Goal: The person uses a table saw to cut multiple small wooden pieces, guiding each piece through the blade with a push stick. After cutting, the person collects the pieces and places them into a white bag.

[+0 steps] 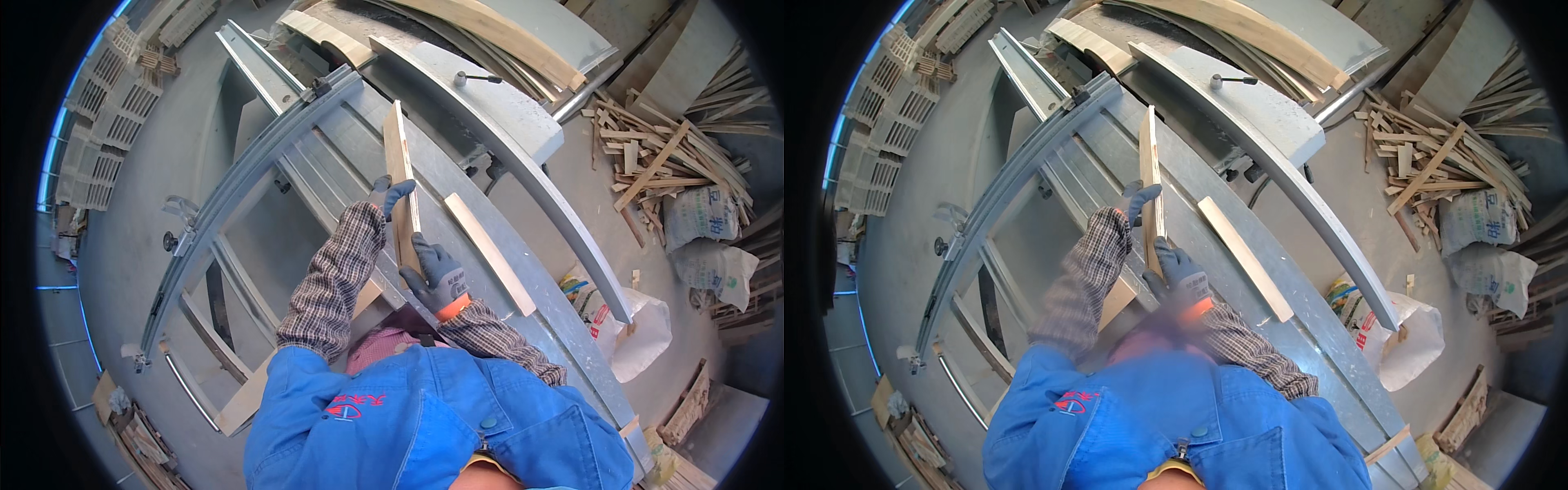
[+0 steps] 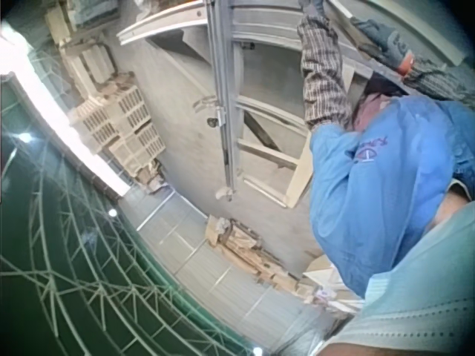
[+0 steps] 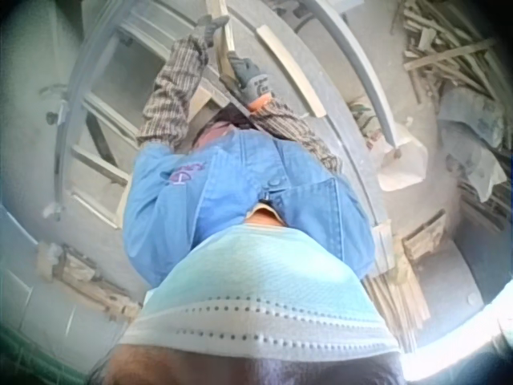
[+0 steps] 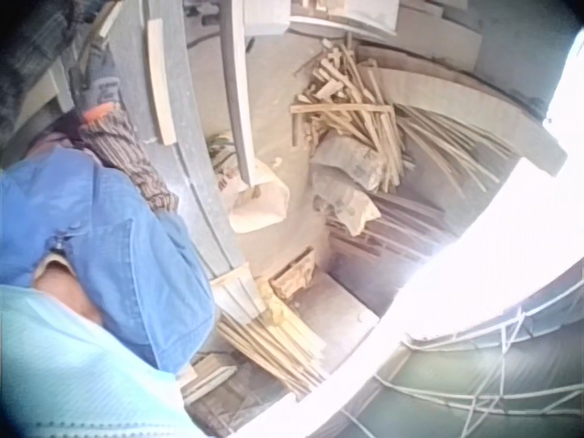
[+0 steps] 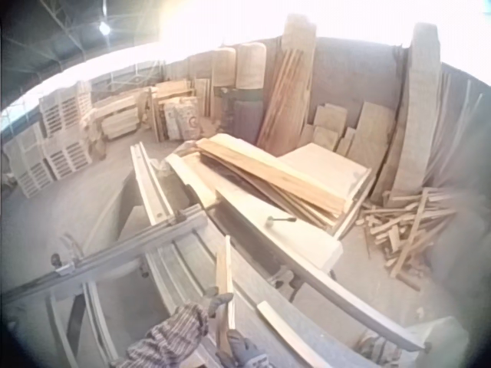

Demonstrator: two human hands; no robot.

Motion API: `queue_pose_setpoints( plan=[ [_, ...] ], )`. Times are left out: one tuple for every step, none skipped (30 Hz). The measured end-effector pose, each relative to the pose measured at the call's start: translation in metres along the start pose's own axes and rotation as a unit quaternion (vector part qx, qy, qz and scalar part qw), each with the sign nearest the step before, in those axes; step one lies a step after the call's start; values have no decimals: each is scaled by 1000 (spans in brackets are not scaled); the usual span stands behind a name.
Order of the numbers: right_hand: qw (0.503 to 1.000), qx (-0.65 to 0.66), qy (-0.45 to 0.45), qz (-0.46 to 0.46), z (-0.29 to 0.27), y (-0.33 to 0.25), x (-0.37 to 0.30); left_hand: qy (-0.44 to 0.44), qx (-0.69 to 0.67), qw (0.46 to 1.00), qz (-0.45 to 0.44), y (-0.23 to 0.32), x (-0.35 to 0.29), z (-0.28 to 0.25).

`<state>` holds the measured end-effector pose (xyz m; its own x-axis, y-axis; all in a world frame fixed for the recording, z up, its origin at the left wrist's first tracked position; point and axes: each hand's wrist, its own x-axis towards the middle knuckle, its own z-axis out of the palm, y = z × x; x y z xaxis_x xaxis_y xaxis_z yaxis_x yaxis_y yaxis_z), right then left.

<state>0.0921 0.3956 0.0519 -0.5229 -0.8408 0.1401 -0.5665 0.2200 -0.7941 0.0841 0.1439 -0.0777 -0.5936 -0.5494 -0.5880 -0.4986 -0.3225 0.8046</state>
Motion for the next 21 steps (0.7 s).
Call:
queue_pose_setpoints(
  plan=[
    [1000,-4,-6,-5,2,-2,0,-9,-8,1000,-4,1,-5,-7],
    [1000,-4,-6,-12,4,-2,1,-18,-16,1000,-8,1,-9,-12],
    [1000,-4,-5,-19,7,-2,1,45,-23,999,0,-7,-3,-9],
    [1000,-7,-5,-22,8,0,1,17,-30,999,-5,-6,-2,-12],
    [999,11,-4,-37,7,2,1,-10,-36,999,-12,-3,0,-18],
    [998,29,-3,-51,4,4,3,-38,-42,998,-18,-2,1,-22],
    [997,44,0,-62,0,7,4,-42,-22,998,-40,13,-10,-17],
    [996,89,-14,-15,-6,1,6,-45,-66,996,-34,11,-12,-17],
    [990,133,-28,33,-14,-7,8,-47,-109,993,-28,9,-14,-18],
    [981,175,-39,81,-21,-10,10,-52,-151,987,-19,12,-14,-15],
    [970,222,-14,99,-22,-7,8,-53,-170,984,-20,12,-17,-13],
    [972,215,-3,93,-22,1,6,-75,-198,977,-27,14,-19,-12],
    [974,209,9,84,-20,13,2,-96,-224,969,-31,20,-25,-13],
    [976,203,20,75,-20,22,1,-115,-251,960,-36,21,-26,-15],
    [974,208,32,81,-21,30,-2,-126,-280,951,-44,17,-20,-18],
    [976,193,40,89,-22,39,-5,-145,-322,935,-47,7,-13,-25],
    [978,175,54,102,-23,53,-9,-170,-329,928,-52,10,-10,-27],
    [978,157,68,115,-27,65,-13,-195,-335,920,-58,13,-7,-30],
    [978,140,79,132,-35,71,-15,-200,-308,929,-45,18,-7,-34],
    [977,123,88,149,-43,78,-19,-204,-280,937,-33,25,-6,-39],
    [981,86,104,143,-42,102,-27,-207,-252,945,-21,32,-6,-44]
  ],
)
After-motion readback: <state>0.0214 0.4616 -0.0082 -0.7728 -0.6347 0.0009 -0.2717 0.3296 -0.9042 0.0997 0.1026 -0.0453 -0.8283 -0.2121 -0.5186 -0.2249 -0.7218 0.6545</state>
